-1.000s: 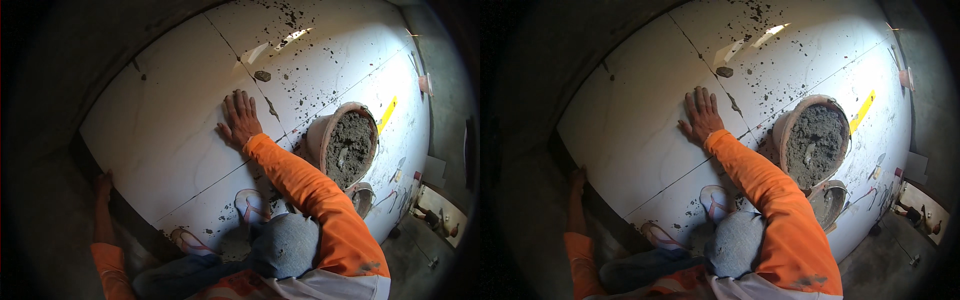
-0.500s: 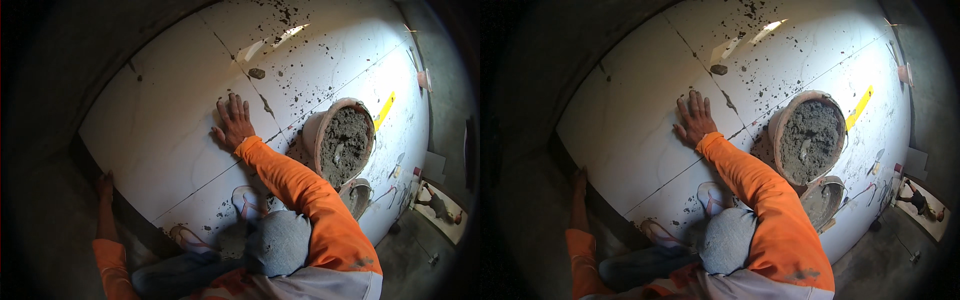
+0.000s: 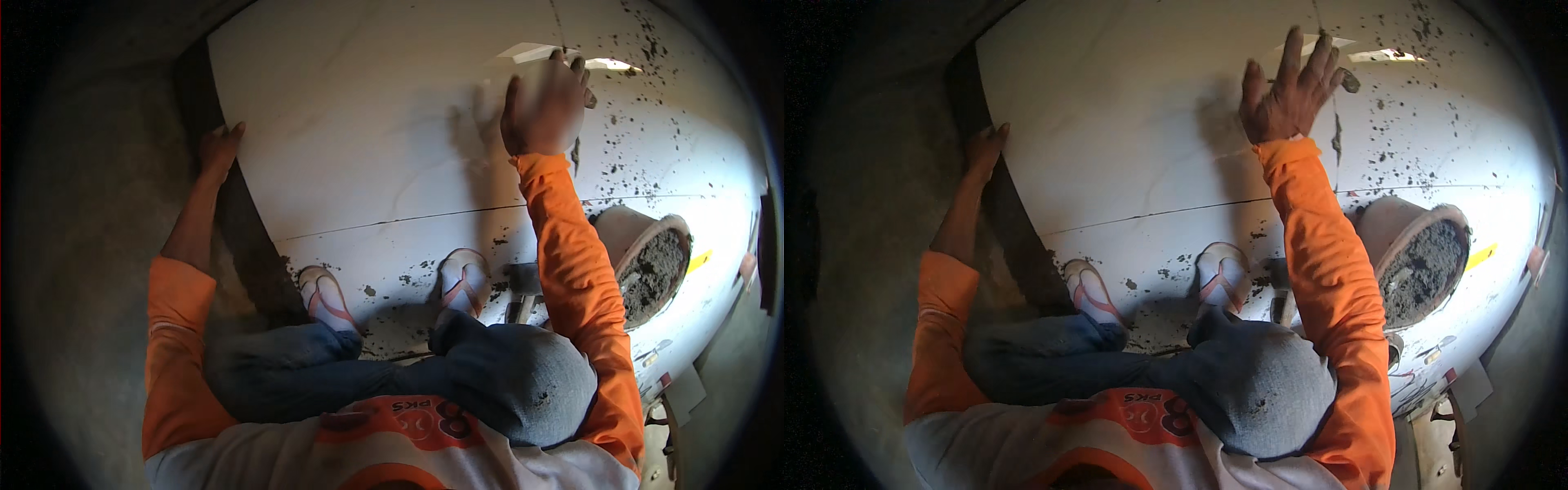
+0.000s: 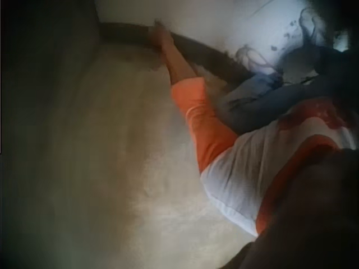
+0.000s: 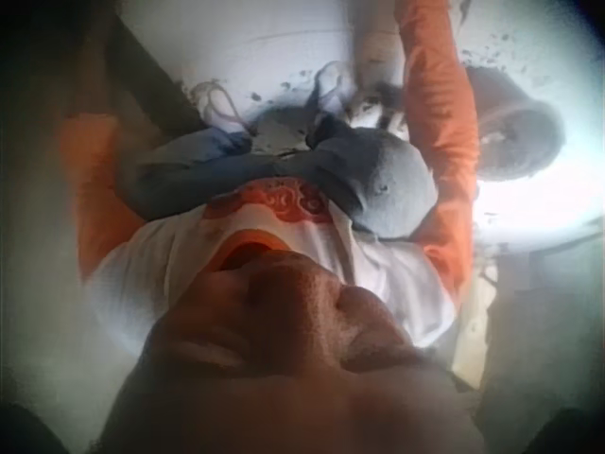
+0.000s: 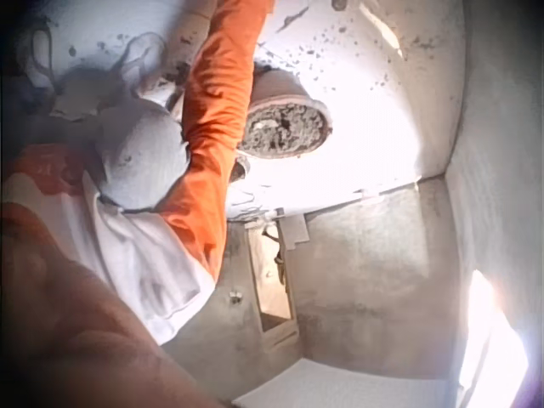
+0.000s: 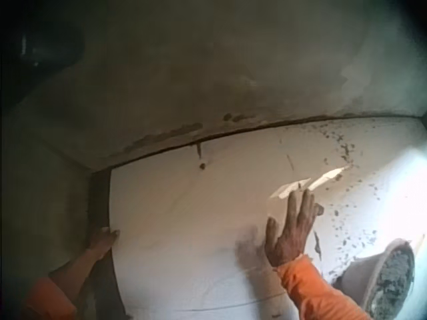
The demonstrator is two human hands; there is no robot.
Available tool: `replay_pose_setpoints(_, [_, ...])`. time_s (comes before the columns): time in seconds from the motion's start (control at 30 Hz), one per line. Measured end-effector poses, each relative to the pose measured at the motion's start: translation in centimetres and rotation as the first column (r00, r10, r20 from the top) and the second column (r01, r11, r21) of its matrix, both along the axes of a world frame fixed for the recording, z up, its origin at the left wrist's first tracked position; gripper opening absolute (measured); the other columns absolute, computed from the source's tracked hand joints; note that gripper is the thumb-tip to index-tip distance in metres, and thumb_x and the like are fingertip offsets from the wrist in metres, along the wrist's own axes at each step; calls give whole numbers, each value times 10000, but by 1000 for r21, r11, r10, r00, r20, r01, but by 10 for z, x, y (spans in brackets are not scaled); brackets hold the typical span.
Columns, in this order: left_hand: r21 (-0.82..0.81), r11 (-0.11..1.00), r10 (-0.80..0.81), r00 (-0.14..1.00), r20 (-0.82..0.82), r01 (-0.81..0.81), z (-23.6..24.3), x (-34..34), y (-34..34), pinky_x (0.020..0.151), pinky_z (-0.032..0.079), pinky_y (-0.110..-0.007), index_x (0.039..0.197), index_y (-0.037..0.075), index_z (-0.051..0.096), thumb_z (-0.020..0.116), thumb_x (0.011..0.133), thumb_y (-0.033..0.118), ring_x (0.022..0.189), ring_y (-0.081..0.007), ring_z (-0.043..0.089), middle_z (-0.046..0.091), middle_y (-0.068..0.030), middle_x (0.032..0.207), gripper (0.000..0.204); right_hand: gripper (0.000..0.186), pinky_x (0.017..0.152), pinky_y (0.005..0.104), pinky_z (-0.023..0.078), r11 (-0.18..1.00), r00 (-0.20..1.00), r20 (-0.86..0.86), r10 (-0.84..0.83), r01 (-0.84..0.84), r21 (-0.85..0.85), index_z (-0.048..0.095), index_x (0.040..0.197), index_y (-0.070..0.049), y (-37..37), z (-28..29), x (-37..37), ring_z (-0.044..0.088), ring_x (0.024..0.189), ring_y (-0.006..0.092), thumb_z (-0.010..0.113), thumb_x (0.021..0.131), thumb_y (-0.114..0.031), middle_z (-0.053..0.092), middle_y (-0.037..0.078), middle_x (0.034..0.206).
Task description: The person applies mortar to the back of a tile with a trowel, then places the tile onto the floor. They press the tile down by hand and wipe the surface with a cloth.
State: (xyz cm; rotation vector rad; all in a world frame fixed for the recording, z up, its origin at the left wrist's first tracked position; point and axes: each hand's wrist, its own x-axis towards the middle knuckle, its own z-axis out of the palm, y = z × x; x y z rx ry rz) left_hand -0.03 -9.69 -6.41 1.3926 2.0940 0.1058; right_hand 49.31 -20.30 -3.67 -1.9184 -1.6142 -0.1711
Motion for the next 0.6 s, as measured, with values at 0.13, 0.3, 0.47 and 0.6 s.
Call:
replay_pose_setpoints(0.13, [-42,999,9,1000,-2,-9,13,-11,-9,906,439,-343,1199,-144,482,650,820,384,1069,-286,567,568,-248,1162,672,718,1041,634,106,952,995,-19,97,-98,-288,258,1412,-89,-64,-54,-18,145,1320,486,538,839,-417,147,312,1428])
replay_pose_setpoints(0.3, [46,988,-127,954,-272,145,-2,-48,-24,871,454,-340,1177,-119,520,654,814,357,1019,-273,591,605,-237,1088,613,738,1052,620,108,992,993,89,78,-68,-105,223,1417,-80,27,-9,-66,149,1322,491,495,852,-468,187,329,1411])
replay_pose_setpoints(0.47, [-42,998,55,997,55,-53,18,-31,-14,838,467,-319,1161,-116,534,643,829,332,976,-244,604,624,-199,1073,568,700,1073,578,128,913,957,182,226,-143,-383,275,1406,-113,17,-47,-111,156,1332,464,497,848,-474,198,302,1427])
replay_pose_setpoints(0.6, [80,993,-77,992,-101,85,8,-97,-27,851,474,-390,1141,-66,567,625,815,411,956,-334,616,627,-225,1038,582,780,1067,616,43,823,914,69,401,-326,-466,166,1457,-154,-52,-41,-151,93,1363,438,456,836,-526,91,267,1472])
